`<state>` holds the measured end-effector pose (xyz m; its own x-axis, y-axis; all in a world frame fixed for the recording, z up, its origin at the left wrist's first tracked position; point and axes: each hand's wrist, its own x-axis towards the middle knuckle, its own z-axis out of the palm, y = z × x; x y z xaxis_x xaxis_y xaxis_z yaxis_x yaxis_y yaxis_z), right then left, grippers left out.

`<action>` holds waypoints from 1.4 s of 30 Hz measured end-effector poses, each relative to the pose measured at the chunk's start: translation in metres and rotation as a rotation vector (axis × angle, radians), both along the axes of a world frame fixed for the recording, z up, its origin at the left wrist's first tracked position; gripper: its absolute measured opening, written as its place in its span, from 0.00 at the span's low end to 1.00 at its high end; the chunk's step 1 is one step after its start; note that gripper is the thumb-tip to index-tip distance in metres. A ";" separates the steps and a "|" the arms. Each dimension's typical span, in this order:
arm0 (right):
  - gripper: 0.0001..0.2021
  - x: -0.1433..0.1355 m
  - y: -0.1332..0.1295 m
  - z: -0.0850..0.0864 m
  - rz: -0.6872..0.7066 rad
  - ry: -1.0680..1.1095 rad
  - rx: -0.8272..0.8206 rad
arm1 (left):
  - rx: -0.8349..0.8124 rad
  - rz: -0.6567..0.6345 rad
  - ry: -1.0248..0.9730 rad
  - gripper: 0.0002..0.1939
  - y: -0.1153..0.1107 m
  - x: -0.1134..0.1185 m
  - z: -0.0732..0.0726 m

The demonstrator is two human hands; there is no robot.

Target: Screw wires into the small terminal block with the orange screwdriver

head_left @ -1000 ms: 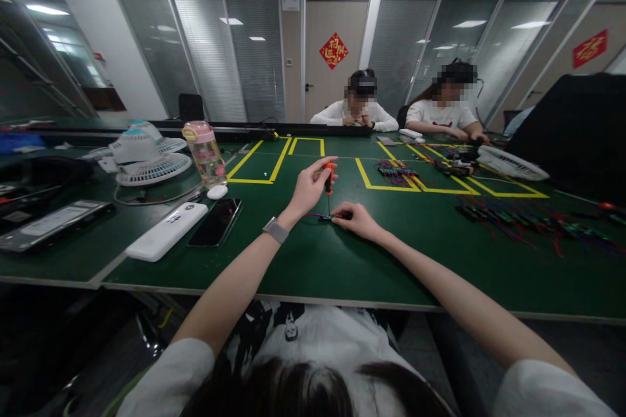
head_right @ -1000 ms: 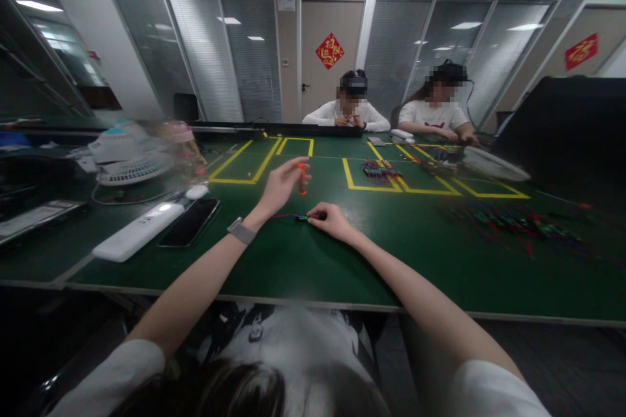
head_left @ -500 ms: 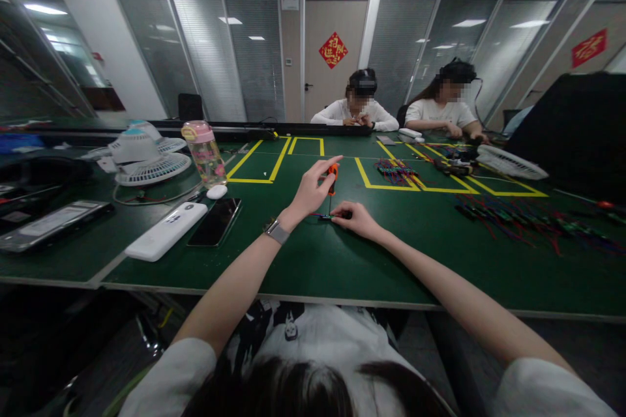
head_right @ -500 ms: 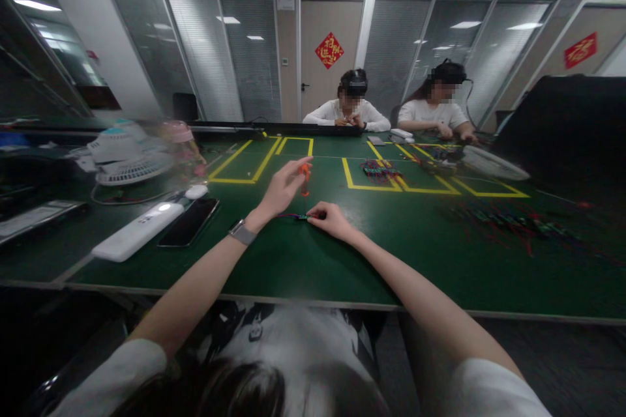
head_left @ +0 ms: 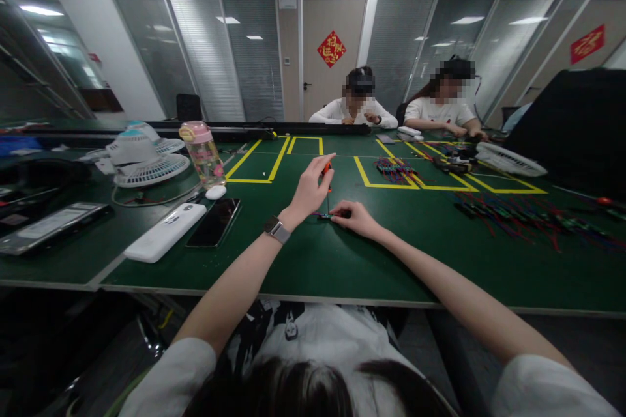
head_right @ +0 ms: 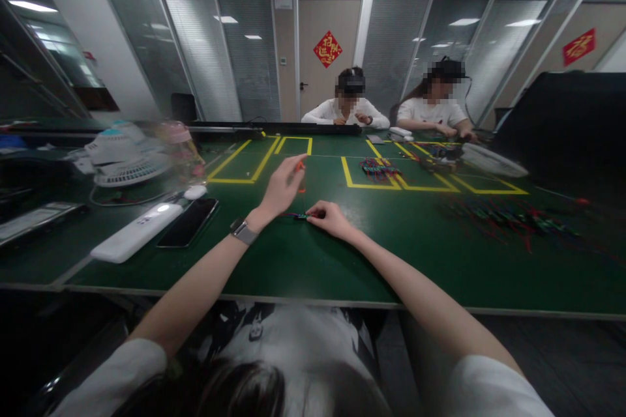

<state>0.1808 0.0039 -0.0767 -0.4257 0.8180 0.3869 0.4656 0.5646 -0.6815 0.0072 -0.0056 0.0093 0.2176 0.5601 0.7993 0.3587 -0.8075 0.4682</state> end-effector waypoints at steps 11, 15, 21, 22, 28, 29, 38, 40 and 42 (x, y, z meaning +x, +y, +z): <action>0.08 -0.001 -0.001 0.001 0.002 0.005 0.001 | -0.001 0.063 -0.063 0.13 0.001 -0.003 0.000; 0.08 0.000 0.000 0.000 0.009 0.003 -0.007 | -0.007 -0.070 -0.011 0.17 -0.001 -0.002 0.001; 0.08 0.000 0.000 0.001 0.011 0.001 -0.003 | -0.203 -0.242 -0.172 0.17 0.004 0.003 -0.001; 0.08 0.000 -0.001 0.001 0.010 -0.003 -0.003 | -0.194 -0.212 -0.184 0.16 0.004 0.003 -0.001; 0.08 -0.001 -0.002 0.003 -0.008 -0.013 -0.003 | 0.004 0.117 -0.081 0.08 0.000 0.003 -0.002; 0.08 -0.001 -0.002 0.003 -0.012 -0.011 -0.006 | 0.030 0.141 -0.050 0.08 -0.001 0.002 -0.002; 0.09 0.000 -0.002 0.002 0.002 -0.006 -0.011 | -0.101 -0.153 -0.095 0.15 -0.002 0.005 0.002; 0.09 -0.001 -0.001 0.002 0.002 -0.008 -0.003 | -0.123 -0.123 -0.144 0.11 -0.001 0.006 0.000; 0.08 -0.001 -0.001 0.002 0.003 -0.002 -0.003 | -0.080 -0.024 -0.173 0.08 -0.001 0.006 -0.001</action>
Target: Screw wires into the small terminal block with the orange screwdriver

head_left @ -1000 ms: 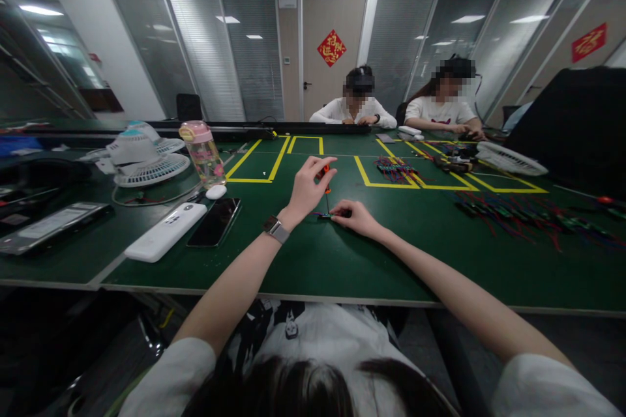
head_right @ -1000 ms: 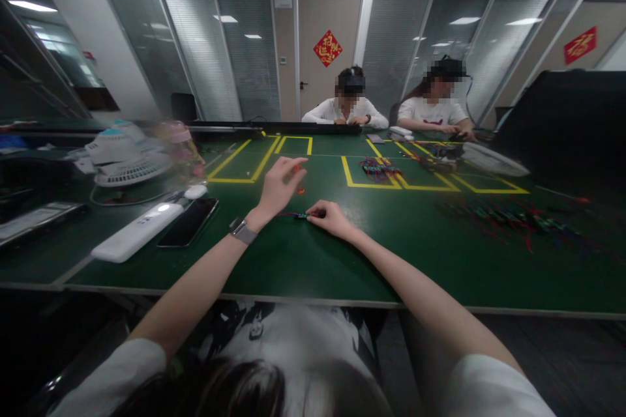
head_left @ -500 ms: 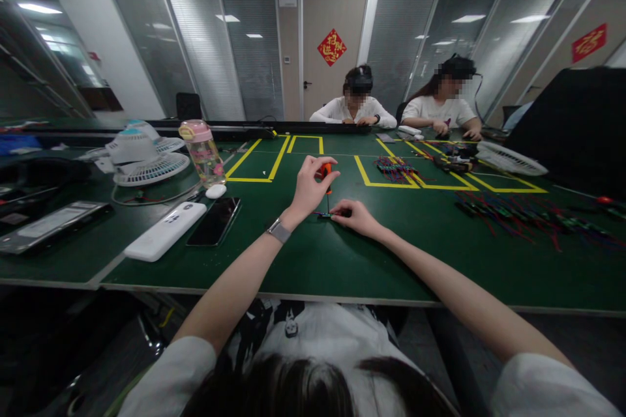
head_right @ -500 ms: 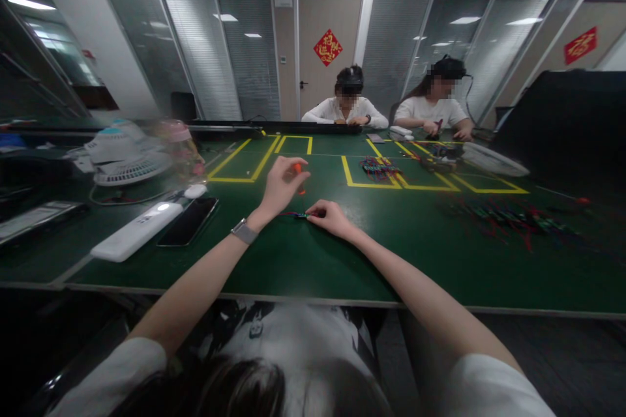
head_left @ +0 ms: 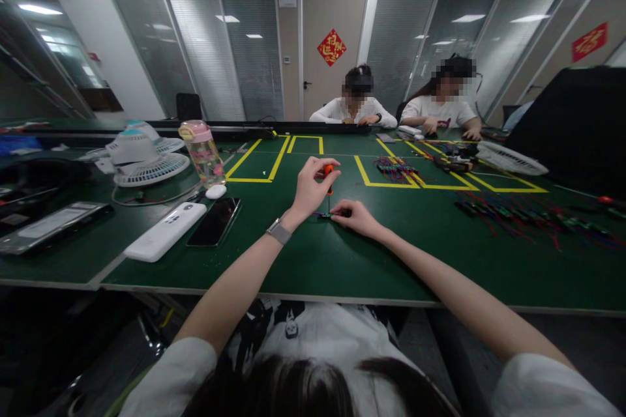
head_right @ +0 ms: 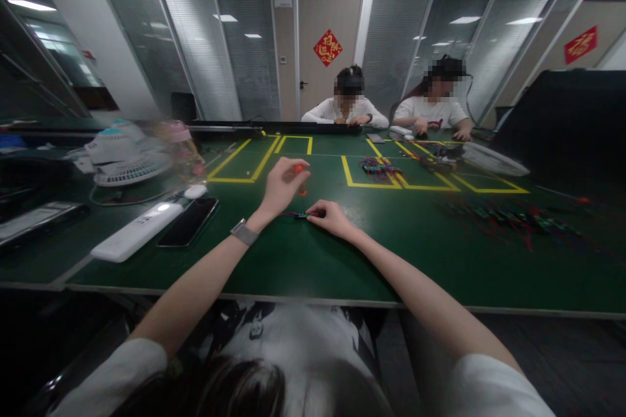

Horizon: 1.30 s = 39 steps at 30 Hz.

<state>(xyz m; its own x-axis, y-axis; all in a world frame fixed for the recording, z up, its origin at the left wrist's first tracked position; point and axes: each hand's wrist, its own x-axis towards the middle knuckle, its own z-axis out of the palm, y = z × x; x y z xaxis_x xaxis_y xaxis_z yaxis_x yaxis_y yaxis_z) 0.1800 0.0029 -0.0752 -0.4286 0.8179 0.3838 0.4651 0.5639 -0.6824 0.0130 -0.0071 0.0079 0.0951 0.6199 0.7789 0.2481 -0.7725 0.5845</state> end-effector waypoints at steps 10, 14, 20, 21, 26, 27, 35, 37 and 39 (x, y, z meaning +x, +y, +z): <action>0.08 -0.001 -0.001 0.001 -0.008 0.009 -0.011 | -0.095 -0.204 0.014 0.16 -0.002 0.001 0.004; 0.08 0.000 -0.001 0.001 -0.007 0.001 -0.002 | -0.185 -0.253 -0.078 0.14 0.003 0.001 0.001; 0.09 0.000 -0.001 0.001 -0.003 0.007 -0.002 | -0.009 -0.021 0.049 0.11 -0.002 -0.001 -0.002; 0.09 0.000 -0.001 0.001 -0.005 0.009 -0.003 | 0.005 -0.015 0.086 0.13 -0.003 -0.001 -0.001; 0.08 0.000 -0.001 0.001 -0.010 0.010 -0.007 | -0.018 -0.137 0.145 0.17 -0.007 0.002 -0.001; 0.08 0.000 -0.001 0.001 -0.007 0.011 -0.006 | -0.030 -0.155 0.135 0.17 -0.006 0.003 -0.002; 0.08 0.000 0.000 -0.001 -0.007 0.017 -0.005 | 0.101 0.112 0.096 0.13 -0.005 0.004 -0.005; 0.09 0.000 0.001 -0.002 -0.002 0.022 -0.006 | 0.108 0.116 0.117 0.12 -0.007 0.004 -0.004; 0.09 0.000 0.001 -0.002 -0.005 0.022 -0.008 | 0.063 0.037 0.118 0.14 -0.007 0.004 -0.003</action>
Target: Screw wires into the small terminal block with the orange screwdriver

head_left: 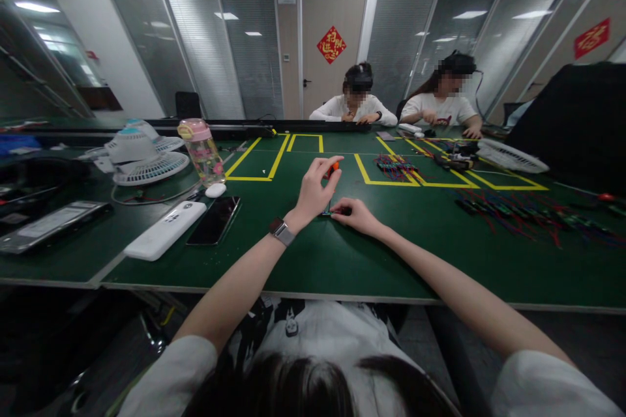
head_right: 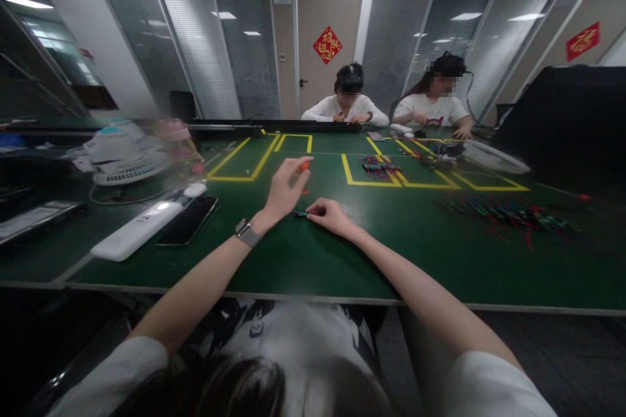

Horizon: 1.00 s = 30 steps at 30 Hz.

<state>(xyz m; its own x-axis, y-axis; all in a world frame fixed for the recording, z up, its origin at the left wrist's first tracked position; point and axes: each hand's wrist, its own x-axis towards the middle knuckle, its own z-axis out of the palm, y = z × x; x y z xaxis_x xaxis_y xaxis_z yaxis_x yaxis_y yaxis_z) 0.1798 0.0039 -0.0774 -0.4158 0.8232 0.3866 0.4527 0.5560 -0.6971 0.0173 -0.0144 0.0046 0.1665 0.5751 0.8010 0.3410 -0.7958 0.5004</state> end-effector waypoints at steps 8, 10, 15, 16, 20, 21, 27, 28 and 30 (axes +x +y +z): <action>0.09 0.000 0.000 0.000 -0.006 -0.009 0.006 | -0.048 0.044 -0.086 0.11 0.007 -0.002 -0.004; 0.08 0.000 0.000 0.000 -0.009 -0.009 0.005 | 0.006 0.142 -0.069 0.10 0.006 -0.003 -0.004; 0.08 0.000 -0.001 0.002 -0.012 -0.019 0.001 | -0.029 0.026 -0.109 0.12 0.006 -0.003 -0.001; 0.09 0.000 -0.001 0.002 -0.008 -0.022 0.004 | -0.094 -0.062 -0.158 0.13 0.008 -0.003 -0.001; 0.09 0.001 0.000 0.001 0.002 -0.029 0.012 | -0.235 -0.189 -0.210 0.15 0.014 -0.004 -0.003; 0.09 0.001 0.000 0.000 0.000 -0.029 0.013 | -0.208 -0.146 -0.202 0.14 0.014 -0.005 -0.003; 0.09 0.000 0.000 0.000 -0.012 -0.024 0.012 | -0.030 0.069 -0.078 0.15 0.009 -0.008 -0.002; 0.09 0.000 0.000 0.000 -0.012 -0.024 0.011 | -0.040 0.035 -0.072 0.16 0.008 -0.007 -0.001; 0.08 0.000 0.000 0.000 -0.009 -0.023 0.010 | -0.088 -0.065 -0.080 0.17 0.007 -0.005 0.000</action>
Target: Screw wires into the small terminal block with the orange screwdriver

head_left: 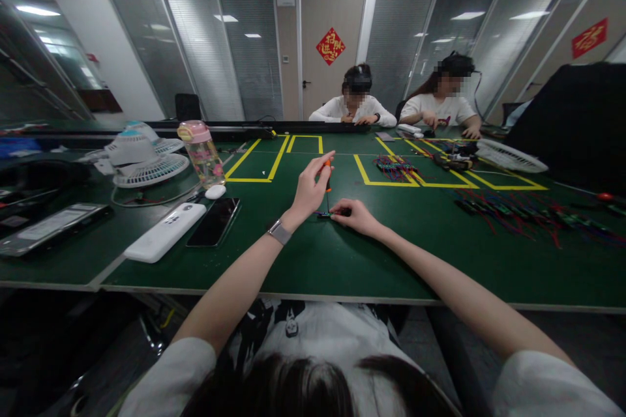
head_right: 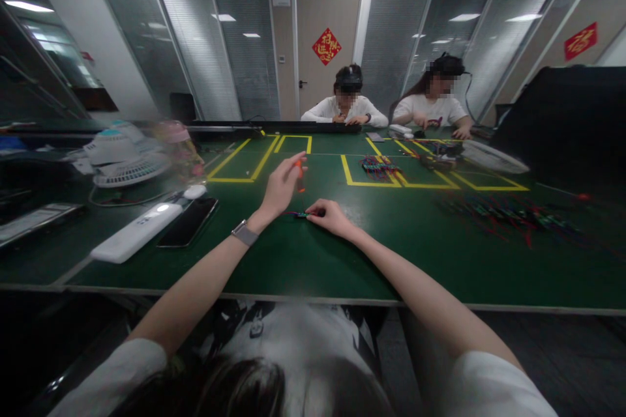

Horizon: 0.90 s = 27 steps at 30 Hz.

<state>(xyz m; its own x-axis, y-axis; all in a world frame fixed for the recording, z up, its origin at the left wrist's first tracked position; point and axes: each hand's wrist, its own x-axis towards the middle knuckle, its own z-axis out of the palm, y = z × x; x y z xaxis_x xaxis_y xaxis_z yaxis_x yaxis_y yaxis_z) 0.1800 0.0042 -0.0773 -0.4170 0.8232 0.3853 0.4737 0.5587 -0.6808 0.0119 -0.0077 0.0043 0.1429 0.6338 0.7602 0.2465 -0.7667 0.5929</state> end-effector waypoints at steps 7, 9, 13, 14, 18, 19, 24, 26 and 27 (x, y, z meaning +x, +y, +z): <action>0.08 0.000 -0.001 0.001 -0.006 0.017 -0.008 | 0.084 0.099 0.022 0.10 -0.001 0.002 0.002; 0.08 0.000 -0.002 0.001 -0.005 0.015 -0.013 | 0.136 0.175 0.042 0.08 -0.003 0.001 0.003; 0.09 0.000 -0.002 0.002 -0.007 0.006 -0.029 | 0.135 0.135 0.071 0.11 -0.006 0.001 0.004; 0.09 0.000 -0.002 0.002 -0.005 0.004 -0.030 | 0.102 0.080 0.063 0.14 -0.006 0.001 0.004; 0.09 0.000 -0.002 0.002 -0.001 -0.003 -0.019 | 0.006 -0.003 0.008 0.13 -0.002 0.001 0.004; 0.09 0.000 -0.002 0.002 -0.001 -0.004 -0.018 | 0.025 0.049 0.005 0.11 -0.001 0.001 0.004; 0.09 0.000 -0.001 0.001 -0.001 -0.002 -0.016 | 0.165 0.251 0.082 0.07 -0.003 -0.002 0.004; 0.09 0.001 -0.001 0.000 0.001 0.006 -0.008 | 0.151 0.167 0.117 0.11 -0.004 -0.001 0.004; 0.09 0.001 -0.001 0.000 0.003 0.010 -0.007 | 0.128 0.099 0.114 0.14 -0.004 0.000 0.004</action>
<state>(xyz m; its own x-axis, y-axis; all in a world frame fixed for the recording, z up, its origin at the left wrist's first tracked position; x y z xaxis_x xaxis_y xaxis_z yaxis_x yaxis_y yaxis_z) 0.1810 0.0035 -0.0773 -0.4153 0.8247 0.3840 0.4651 0.5553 -0.6894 0.0122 -0.0119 0.0083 0.1748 0.5484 0.8177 0.3844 -0.8026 0.4561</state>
